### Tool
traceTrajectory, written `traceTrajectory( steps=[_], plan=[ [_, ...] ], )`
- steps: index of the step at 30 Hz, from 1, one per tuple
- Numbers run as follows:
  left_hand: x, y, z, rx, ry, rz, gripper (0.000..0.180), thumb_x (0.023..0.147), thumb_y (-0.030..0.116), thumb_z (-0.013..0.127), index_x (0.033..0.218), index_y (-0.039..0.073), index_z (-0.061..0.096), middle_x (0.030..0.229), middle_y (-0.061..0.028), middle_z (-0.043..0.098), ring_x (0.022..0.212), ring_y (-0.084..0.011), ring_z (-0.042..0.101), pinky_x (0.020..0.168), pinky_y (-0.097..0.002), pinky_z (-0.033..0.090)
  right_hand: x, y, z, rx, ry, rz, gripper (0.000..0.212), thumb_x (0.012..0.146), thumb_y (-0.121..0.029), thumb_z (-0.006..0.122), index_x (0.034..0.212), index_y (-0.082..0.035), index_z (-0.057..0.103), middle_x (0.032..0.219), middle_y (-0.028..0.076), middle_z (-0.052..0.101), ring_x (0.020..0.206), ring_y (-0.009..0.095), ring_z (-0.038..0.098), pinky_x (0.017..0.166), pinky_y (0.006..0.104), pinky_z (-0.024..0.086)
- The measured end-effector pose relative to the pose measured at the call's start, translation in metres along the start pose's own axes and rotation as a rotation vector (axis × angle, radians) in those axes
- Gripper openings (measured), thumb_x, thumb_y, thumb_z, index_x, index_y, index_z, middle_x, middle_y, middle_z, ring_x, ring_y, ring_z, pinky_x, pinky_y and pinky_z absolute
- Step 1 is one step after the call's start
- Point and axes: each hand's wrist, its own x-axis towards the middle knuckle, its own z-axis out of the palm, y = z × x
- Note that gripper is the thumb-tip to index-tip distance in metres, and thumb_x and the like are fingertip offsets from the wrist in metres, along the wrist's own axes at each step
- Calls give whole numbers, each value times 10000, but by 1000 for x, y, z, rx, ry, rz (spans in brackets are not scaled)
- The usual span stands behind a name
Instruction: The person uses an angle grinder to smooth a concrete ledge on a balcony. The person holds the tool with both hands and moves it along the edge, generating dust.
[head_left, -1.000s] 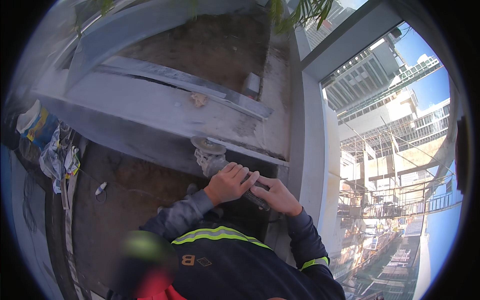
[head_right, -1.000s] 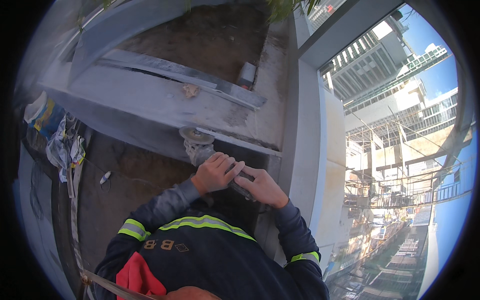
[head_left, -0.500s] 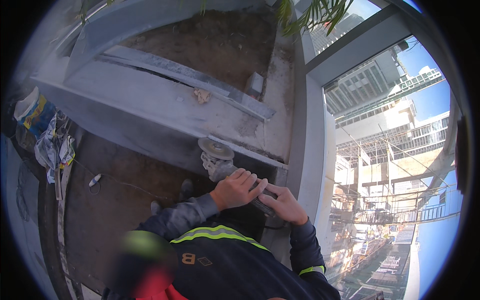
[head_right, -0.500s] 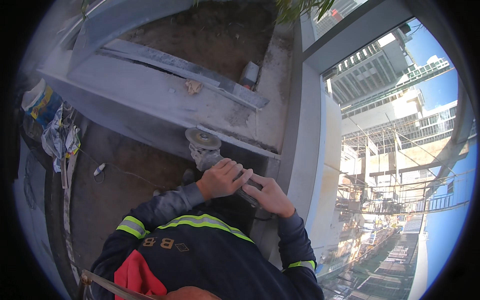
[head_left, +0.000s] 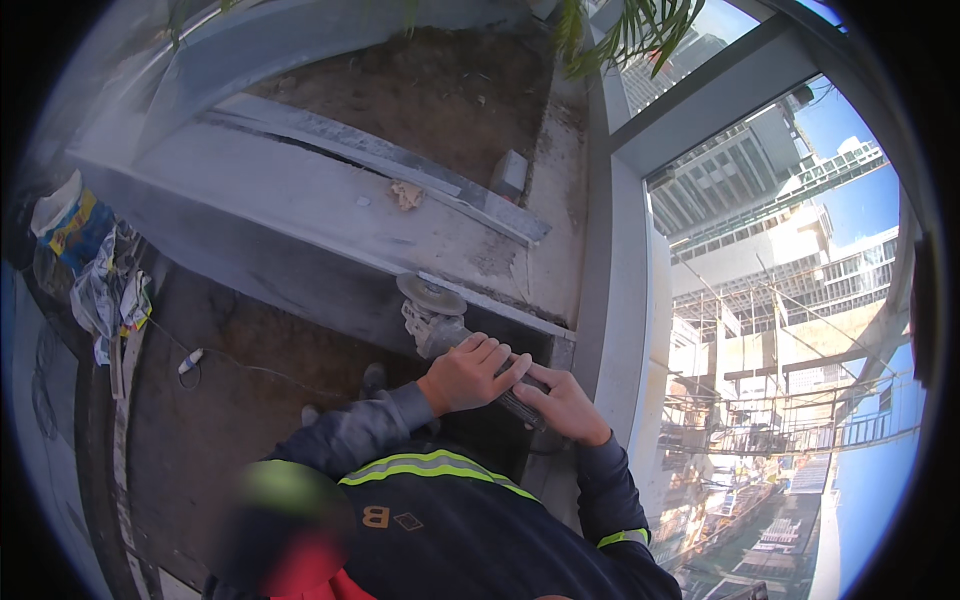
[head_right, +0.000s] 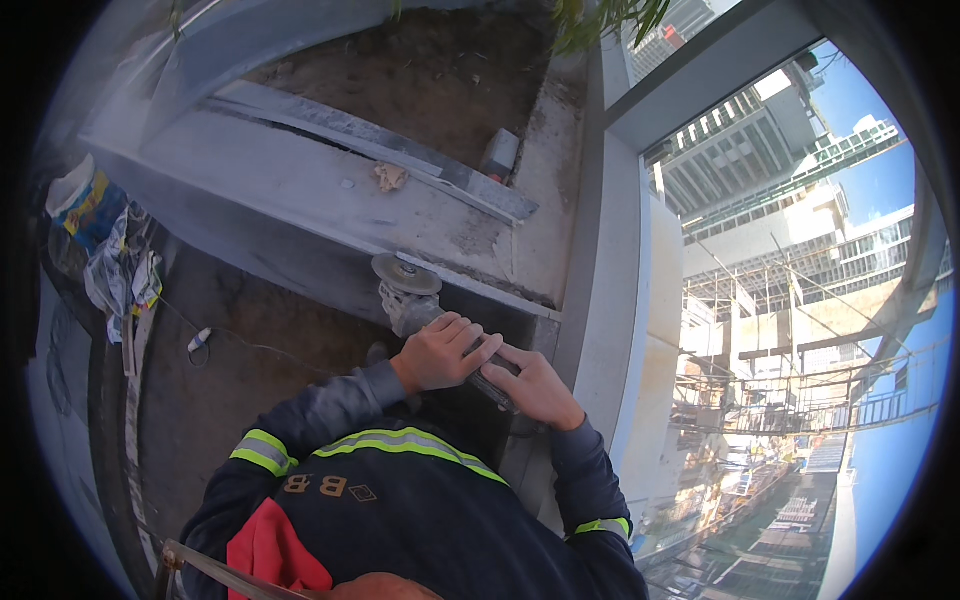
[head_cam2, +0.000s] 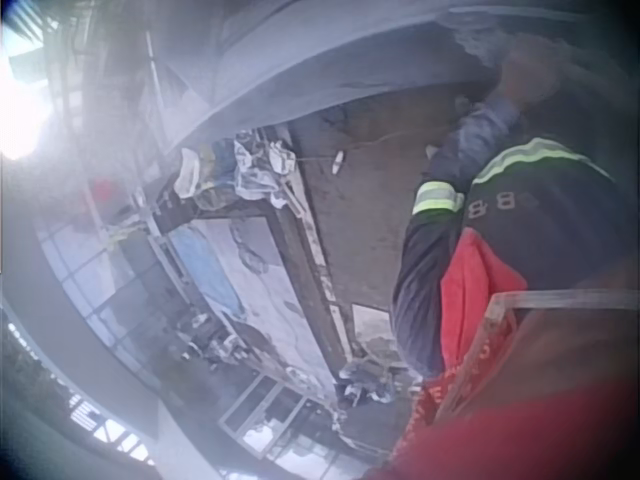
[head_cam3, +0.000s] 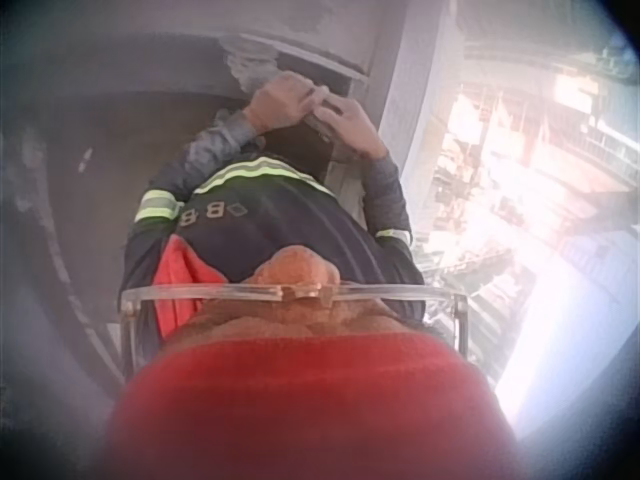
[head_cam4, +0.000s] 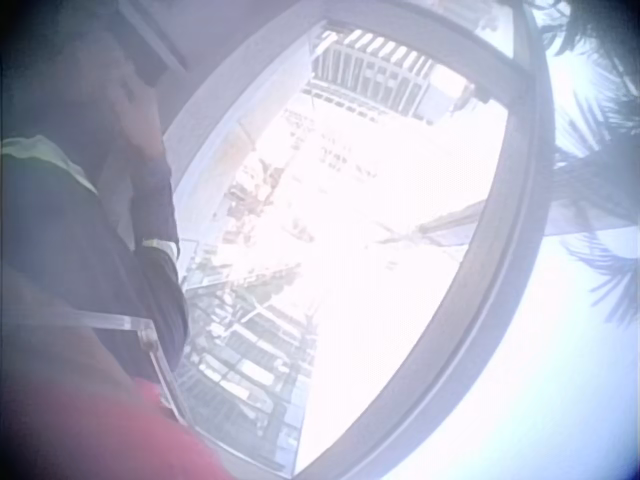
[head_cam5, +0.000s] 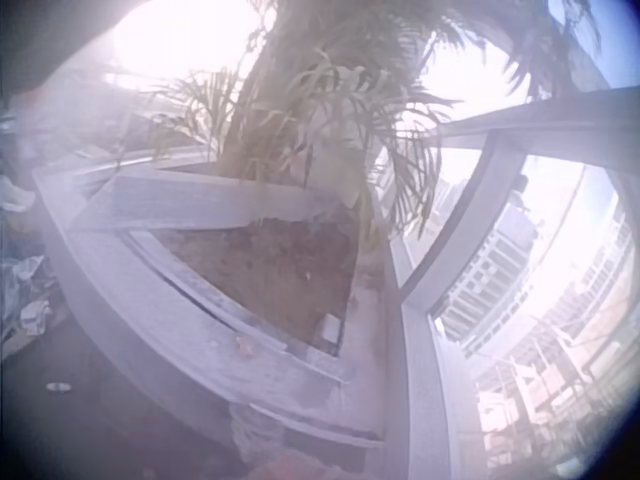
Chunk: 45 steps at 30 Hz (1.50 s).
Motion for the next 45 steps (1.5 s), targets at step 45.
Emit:
traceTrajectory(
  steps=[45],
  plan=[
    [9, 10, 7, -13, -21, 22, 436, 868, 211, 694, 1283, 83, 657, 1013, -101, 666, 933, -258, 692, 901, -424, 564, -13, 2, -12, -31, 7, 25, 541, 1011, -237, 672, 1502, -34, 573, 1191, 111, 752, 1094, 111, 600, 1024, 319, 483]
  ],
)
